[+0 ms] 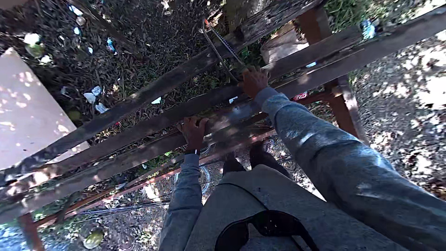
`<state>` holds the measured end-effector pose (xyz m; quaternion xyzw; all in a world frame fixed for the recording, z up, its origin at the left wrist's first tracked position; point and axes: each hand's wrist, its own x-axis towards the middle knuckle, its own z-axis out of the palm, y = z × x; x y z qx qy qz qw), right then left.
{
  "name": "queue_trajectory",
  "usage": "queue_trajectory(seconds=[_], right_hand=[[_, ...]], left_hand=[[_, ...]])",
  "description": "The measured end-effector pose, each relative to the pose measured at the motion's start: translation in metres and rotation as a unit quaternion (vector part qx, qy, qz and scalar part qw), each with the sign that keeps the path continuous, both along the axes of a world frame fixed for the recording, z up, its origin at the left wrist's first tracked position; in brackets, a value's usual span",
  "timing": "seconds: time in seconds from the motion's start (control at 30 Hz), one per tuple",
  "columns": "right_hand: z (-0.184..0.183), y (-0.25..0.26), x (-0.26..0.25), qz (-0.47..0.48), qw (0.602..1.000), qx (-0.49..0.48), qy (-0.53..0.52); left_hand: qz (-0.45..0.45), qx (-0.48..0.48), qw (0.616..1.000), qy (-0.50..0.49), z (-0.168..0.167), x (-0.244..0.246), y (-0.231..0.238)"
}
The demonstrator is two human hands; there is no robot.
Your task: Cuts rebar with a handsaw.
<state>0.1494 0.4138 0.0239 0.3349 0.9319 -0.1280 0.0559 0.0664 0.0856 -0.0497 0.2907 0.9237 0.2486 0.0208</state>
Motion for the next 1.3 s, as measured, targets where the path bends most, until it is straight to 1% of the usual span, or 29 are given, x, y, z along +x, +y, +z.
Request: queue_trajectory(seconds=[0.13,0.23,0.33,0.4,0.47,0.53,0.6,0.67,0.7,0.73,0.83,0.93,1.03,1.17,1.23,1.3], right_hand=[[-0.003,0.010,-0.001,0.033,0.999,0.006,-0.001],[0.004,0.016,0.000,0.029,0.999,-0.001,0.034],[0.024,0.011,-0.007,-0.011,0.997,-0.020,0.067],[0.052,0.001,-0.011,-0.070,0.993,-0.051,0.086],[0.073,-0.011,-0.007,-0.132,0.975,-0.101,0.149],[0.080,-0.035,0.015,-0.143,0.949,-0.157,0.233],[0.074,-0.072,0.051,-0.128,0.917,-0.221,0.307],[0.059,-0.117,0.090,-0.137,0.888,-0.274,0.343],[0.048,-0.136,0.108,-0.153,0.882,-0.288,0.339],[0.034,-0.151,0.122,-0.171,0.885,-0.289,0.324],[-0.008,-0.181,0.158,-0.206,0.874,-0.298,0.323],[-0.011,-0.193,0.170,-0.239,0.880,-0.280,0.301],[-0.014,-0.194,0.173,-0.258,0.875,-0.282,0.296],[-0.030,-0.192,0.176,-0.249,0.868,-0.280,0.326],[-0.030,-0.192,0.177,-0.239,0.871,-0.284,0.321],[-0.028,-0.194,0.178,-0.249,0.861,-0.304,0.322]], left_hand=[[0.001,0.001,0.999,0.033,-0.003,-0.002,0.002],[-0.005,0.002,0.999,0.051,-0.002,-0.003,0.004],[-0.007,-0.005,0.998,0.068,-0.003,-0.002,0.004],[-0.006,-0.013,0.997,0.071,-0.004,-0.003,0.004],[-0.001,-0.018,0.997,0.073,-0.003,-0.002,0.004],[0.001,-0.024,0.997,0.072,-0.002,-0.001,0.004],[0.002,-0.023,0.997,0.070,-0.003,0.003,0.004],[-0.007,-0.027,0.997,0.070,0.000,0.003,0.004],[-0.012,-0.026,0.997,0.073,-0.001,0.002,0.004],[-0.019,-0.024,0.996,0.080,-0.003,0.001,0.004],[-0.041,-0.026,0.994,0.093,-0.006,0.004,-0.003],[-0.053,-0.031,0.993,0.102,-0.001,0.007,-0.005],[-0.030,-0.027,0.994,0.101,0.002,0.007,0.003],[-0.005,-0.007,0.994,0.113,0.001,0.006,0.010],[-0.002,-0.020,0.994,0.110,0.003,0.008,0.010],[0.004,-0.033,0.994,0.104,0.004,0.010,0.010]])
